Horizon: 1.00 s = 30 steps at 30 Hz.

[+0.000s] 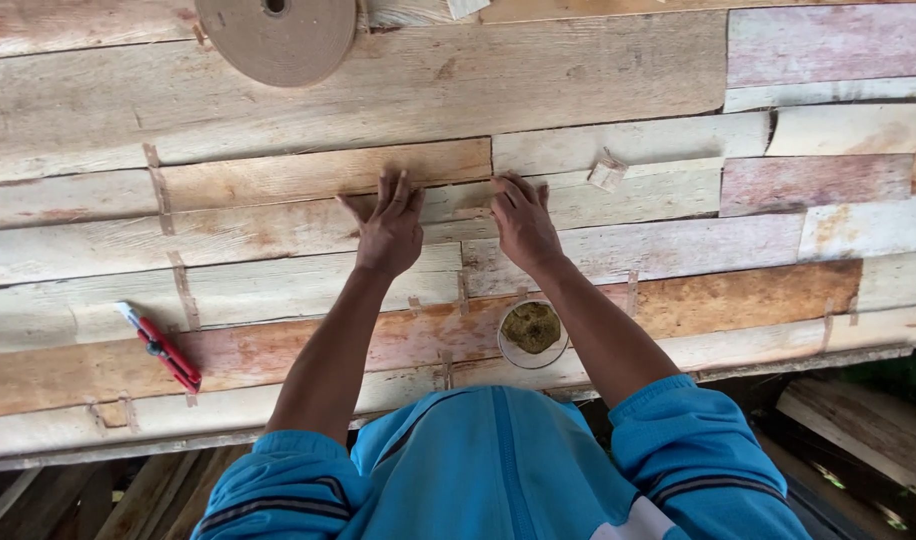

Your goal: Applying adhesive to thin wood veneer strips and placing them onto a wooden panel to create a decorative surface.

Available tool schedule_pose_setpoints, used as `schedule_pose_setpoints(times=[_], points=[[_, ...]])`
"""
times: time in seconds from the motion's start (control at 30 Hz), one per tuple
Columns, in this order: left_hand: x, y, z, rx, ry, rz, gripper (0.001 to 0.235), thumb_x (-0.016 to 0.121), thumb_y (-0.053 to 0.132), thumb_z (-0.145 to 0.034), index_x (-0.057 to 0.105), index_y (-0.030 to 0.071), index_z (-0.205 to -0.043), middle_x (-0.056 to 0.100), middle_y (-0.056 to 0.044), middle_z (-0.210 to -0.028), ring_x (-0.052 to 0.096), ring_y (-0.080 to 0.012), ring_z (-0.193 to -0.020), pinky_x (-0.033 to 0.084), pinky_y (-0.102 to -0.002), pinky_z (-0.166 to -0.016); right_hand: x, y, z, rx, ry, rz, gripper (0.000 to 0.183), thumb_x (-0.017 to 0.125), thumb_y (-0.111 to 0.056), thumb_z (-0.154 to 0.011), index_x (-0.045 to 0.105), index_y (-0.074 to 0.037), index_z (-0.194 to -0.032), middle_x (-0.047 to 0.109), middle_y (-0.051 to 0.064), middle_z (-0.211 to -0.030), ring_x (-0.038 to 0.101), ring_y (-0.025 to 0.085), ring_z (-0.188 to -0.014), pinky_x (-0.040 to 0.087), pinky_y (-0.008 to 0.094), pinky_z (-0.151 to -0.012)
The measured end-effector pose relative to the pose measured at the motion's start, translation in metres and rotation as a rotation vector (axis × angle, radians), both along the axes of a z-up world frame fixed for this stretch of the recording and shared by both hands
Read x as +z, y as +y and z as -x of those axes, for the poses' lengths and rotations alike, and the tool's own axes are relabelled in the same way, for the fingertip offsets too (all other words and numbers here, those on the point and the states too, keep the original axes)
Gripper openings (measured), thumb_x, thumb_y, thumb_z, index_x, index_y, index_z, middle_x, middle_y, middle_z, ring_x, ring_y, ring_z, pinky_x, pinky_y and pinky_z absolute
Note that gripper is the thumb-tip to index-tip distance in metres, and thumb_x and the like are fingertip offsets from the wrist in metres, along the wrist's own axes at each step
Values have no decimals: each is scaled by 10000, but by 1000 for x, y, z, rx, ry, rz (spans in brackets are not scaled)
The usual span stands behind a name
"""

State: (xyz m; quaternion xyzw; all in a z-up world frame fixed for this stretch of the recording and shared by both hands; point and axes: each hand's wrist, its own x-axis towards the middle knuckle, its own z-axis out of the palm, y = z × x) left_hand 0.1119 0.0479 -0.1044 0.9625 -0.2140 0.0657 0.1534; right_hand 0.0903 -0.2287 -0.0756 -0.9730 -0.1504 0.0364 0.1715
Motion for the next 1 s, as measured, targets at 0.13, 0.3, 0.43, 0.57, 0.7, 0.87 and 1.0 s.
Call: schedule_pose_setpoints(times=[0.13, 0.3, 0.43, 0.57, 0.7, 0.87, 1.0], points=[[18, 3, -13, -78, -27, 25, 568, 614, 266, -834, 671, 253, -1400, 456, 3, -1655, 272, -353, -1571, 36, -941, -1008, 7, 2, -7, -19, 30, -44, 119, 623, -136, -1079, 518, -92, -1114, 454, 116, -1521, 350, 396, -1492, 289, 859, -1047], [43, -9, 2, -55, 171, -8, 884, 722, 496, -753, 513, 129, -1530, 287, -43, -1720, 122, -407, -1587, 6, -980, -1012, 7, 6, 0, -43, 36, -63, 97, 608, -135, -1088, 526, -91, -1114, 459, 104, -1490, 339, 398, -1486, 288, 887, -1030], [54, -11, 1, -74, 149, -23, 874, 730, 489, -779, 504, 98, -1527, 278, -72, -1720, 124, -440, -1577, 16, -976, -1025, -10, 2, -1, -45, 22, -62, 148, 664, -154, -1051, 537, -98, -1102, 474, 109, -1484, 352, 390, -1487, 259, 888, -1021], [62, -10, 0, -129, 330, -149, 954, 635, 610, -852, 335, 126, -1617, 89, -31, -1763, -25, -340, -1614, 18, -963, -1060, -8, 3, -1, -39, 12, -66, 139, 655, -160, -1055, 539, -93, -1094, 480, 112, -1494, 368, 385, -1482, 259, 883, -1023], [66, -12, -1, -129, 388, -247, 911, 571, 611, -918, 264, 143, -1637, 18, -26, -1767, -77, -312, -1614, -23, -960, -1072, 1, 6, 6, -50, 34, -19, 132, 634, -176, -1070, 539, -101, -1122, 462, 104, -1540, 359, 362, -1505, 252, 857, -1056], [79, -16, -4, -122, 445, -319, 911, 540, 623, -934, 214, 159, -1648, -6, -16, -1765, -101, -297, -1613, -36, -942, -1090, 15, 8, 5, -72, 66, -60, 84, 590, -157, -1095, 531, -105, -1122, 467, 88, -1538, 364, 351, -1498, 252, 855, -1069], [82, -17, -5, -97, 450, -288, 951, 574, 643, -894, 245, 161, -1645, 12, 7, -1766, -74, -279, -1617, -54, -923, -1105, 11, 1, 1, -195, 87, -251, 74, 599, -175, -1091, 536, -136, -1091, 541, 66, -1470, 465, 342, -1430, 295, 816, -1079]])
